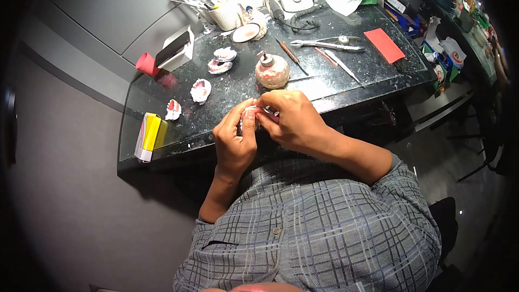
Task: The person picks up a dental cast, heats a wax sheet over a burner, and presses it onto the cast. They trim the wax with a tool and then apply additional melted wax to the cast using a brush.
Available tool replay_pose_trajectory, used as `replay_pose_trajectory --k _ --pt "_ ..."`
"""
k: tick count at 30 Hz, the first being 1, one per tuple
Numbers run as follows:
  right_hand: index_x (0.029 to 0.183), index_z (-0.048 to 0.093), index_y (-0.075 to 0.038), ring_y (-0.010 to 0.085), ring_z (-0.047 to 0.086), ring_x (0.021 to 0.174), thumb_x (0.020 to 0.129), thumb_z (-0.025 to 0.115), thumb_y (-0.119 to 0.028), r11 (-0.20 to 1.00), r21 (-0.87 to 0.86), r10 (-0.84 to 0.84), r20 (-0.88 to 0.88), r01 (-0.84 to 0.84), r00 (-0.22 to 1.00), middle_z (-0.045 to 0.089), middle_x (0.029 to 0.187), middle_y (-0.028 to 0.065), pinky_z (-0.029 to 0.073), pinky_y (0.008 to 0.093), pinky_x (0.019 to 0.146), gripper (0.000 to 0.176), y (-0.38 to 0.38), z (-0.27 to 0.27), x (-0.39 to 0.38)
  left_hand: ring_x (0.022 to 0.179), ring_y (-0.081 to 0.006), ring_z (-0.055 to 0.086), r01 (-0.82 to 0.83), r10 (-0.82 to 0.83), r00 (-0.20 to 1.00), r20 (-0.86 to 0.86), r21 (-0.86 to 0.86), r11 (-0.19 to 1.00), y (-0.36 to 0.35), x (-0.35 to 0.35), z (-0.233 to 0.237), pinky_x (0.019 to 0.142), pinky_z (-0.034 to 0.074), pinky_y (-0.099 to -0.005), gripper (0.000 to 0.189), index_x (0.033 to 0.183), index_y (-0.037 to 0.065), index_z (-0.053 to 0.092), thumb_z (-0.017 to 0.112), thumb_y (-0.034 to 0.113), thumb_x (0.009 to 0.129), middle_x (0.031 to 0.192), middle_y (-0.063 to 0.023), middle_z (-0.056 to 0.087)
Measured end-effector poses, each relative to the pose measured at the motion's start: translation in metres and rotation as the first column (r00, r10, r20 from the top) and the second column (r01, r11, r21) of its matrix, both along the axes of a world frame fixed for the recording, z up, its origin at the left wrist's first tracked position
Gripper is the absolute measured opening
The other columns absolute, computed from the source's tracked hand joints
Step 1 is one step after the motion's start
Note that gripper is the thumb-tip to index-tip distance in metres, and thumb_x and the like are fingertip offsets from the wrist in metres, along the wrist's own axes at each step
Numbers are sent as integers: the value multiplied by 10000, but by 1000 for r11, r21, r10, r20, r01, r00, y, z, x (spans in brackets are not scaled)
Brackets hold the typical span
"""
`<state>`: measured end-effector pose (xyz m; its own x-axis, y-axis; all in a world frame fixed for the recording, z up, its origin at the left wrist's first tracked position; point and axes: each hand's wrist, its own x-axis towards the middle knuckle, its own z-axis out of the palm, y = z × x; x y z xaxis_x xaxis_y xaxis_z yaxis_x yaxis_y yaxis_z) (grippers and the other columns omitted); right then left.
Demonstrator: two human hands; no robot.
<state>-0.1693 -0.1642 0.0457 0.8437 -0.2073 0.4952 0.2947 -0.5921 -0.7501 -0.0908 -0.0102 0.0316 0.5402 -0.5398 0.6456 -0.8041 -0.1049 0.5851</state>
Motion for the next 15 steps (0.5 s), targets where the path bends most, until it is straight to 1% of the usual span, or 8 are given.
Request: replay_pose_trajectory --k 2,4,6,8,11,13,14,15 --pt "936 698 21 308 694 711 865 734 -114 1000 19 2 -5 -2 1000 678 793 172 537 384 641 157 0 3 -1 952 -372 728 -30 30 998 -52 -10 999 -1 -2 1 832 578 -412 215 1145 -94 647 573 31 987 1054 -258 707" --pt "1021 706 26 214 739 755 897 738 -97 999 -46 26 -14 -27 1000 718 887 144 591 312 668 178 -2 4 -2 940 -370 730 -30 28 994 -105 -23 999 -2 -4 2 822 580 -406 203 1131 -91 652 568 27 990 1047 -254 710" --pt "1026 704 31 210 740 764 902 736 -100 999 -31 34 -26 -34 999 719 889 141 592 309 672 184 -2 3 -3 928 -368 732 -32 26 987 -157 -35 999 -2 -4 1 812 582 -400 192 1117 -88 657 563 23 992 1041 -250 712" --pt "1030 702 36 206 740 773 906 735 -103 999 -17 41 -35 -41 999 720 891 139 592 306 676 190 -2 4 -2 870 -228 738 -45 40 996 -81 -66 997 -2 0 -3 750 571 -323 203 1124 -71 688 569 42 1005 992 -201 741" --pt "1016 706 43 192 742 792 911 736 -109 997 59 51 -71 -47 996 724 891 144 593 296 701 188 -2 4 -2 904 -248 742 -46 40 996 -85 -75 996 -3 -1 -2 784 573 -331 203 1118 -76 693 567 31 1000 1010 -208 743" --pt "960 733 43 224 731 735 890 751 -133 990 138 35 -60 -27 998 723 841 163 569 317 654 190 -2 4 -1 923 -261 742 -46 41 997 -68 -76 996 -3 -2 -2 804 573 -337 206 1123 -78 693 568 27 996 1020 -211 743" --pt "960 733 43 224 731 735 890 751 -133 990 137 36 -59 -27 998 723 841 163 569 317 654 190 -2 2 0 942 -273 742 -46 43 998 -50 -78 996 -4 -2 -1 825 572 -343 210 1128 -80 692 570 23 992 1030 -214 744" --pt "956 736 49 194 728 728 890 751 -130 972 230 55 -59 -40 997 730 831 155 563 304 646 192 -2 -1 1 942 -273 742 -47 43 998 -50 -79 996 -4 -2 -1 825 572 -343 210 1128 -80 692 570 23 992 1030 -214 744"
